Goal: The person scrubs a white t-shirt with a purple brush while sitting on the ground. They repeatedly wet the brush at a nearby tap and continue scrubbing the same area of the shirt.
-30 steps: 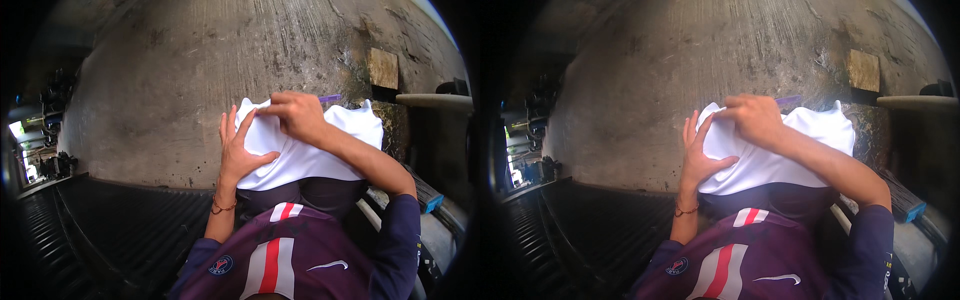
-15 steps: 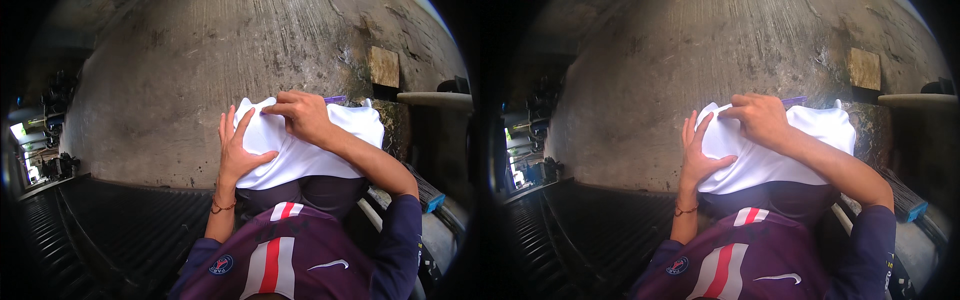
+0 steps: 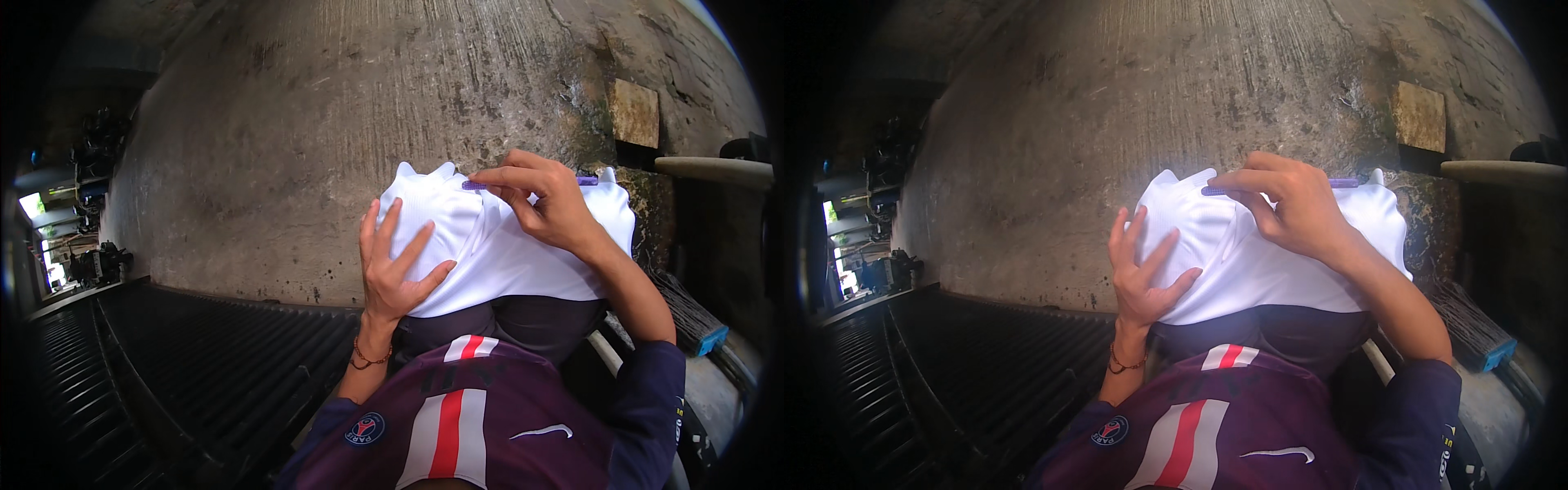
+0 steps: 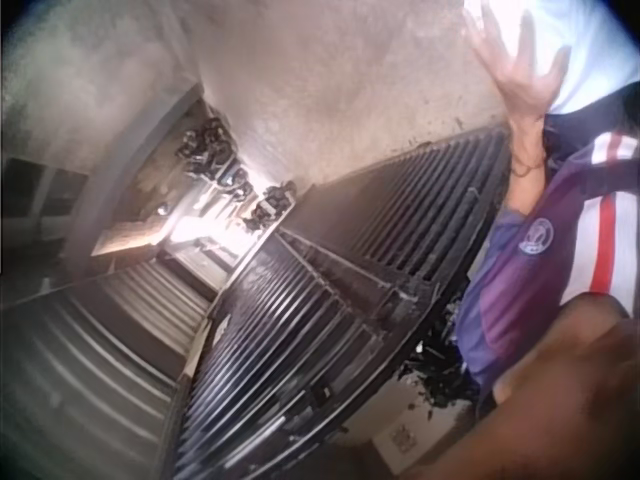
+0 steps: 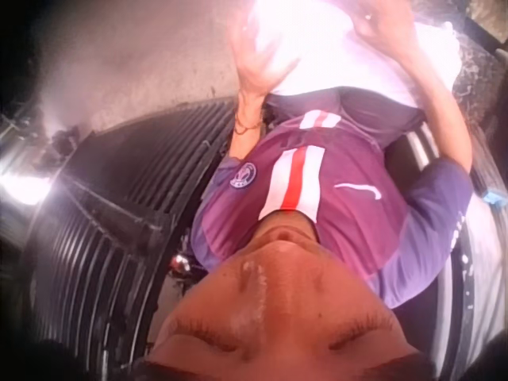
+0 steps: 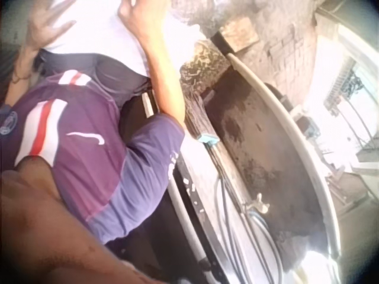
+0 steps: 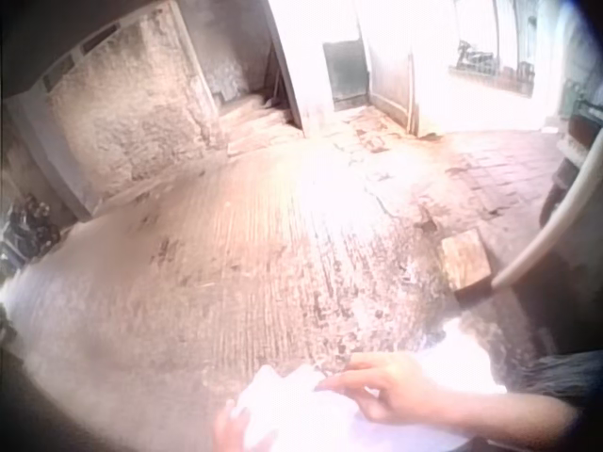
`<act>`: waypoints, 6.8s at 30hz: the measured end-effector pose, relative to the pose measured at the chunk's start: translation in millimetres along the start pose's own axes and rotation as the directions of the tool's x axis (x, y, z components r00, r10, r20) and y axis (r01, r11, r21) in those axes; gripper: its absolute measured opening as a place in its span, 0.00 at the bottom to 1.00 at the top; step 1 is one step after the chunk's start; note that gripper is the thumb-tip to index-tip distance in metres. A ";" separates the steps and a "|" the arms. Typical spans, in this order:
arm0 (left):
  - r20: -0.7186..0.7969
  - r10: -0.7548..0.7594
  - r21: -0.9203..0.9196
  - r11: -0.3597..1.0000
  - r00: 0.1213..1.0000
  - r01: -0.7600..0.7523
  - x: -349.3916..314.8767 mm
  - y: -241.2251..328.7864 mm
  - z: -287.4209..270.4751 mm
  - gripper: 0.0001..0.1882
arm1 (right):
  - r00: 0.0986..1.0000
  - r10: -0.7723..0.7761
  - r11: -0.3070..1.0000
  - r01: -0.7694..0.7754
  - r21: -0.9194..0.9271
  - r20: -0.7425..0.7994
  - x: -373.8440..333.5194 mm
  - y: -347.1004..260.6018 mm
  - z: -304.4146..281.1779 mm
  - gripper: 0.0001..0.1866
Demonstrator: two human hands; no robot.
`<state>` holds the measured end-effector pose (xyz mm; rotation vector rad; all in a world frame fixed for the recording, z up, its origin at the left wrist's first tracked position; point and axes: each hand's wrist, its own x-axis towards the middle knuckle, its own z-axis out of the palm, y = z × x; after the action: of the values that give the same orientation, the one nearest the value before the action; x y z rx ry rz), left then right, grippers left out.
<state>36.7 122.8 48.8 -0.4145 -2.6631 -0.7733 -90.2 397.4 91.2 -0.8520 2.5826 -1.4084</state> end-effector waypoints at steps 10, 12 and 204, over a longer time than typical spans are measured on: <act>-0.064 0.053 -0.056 0.997 0.997 -0.057 -23.7 8.9 -14.0 0.13 | 0.998 0.009 0.996 -0.015 -0.092 -0.058 -5.7 15.1 14.6 0.14; -0.148 -0.098 -0.111 0.990 0.984 0.082 -21.5 11.9 -12.5 0.13 | 0.998 0.007 0.995 -0.012 -0.099 -0.055 -5.2 14.1 14.3 0.13; 0.601 0.492 -0.413 0.866 0.631 -0.282 201.3 31.7 29.2 0.33 | -0.266 0.866 0.017 -0.830 0.558 -0.423 -506.4 -14.4 215.7 0.20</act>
<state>-140.0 201.3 119.5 -1.6042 -2.9006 -0.9965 412.1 484.7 -117.0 1.8335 2.1787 -1.1542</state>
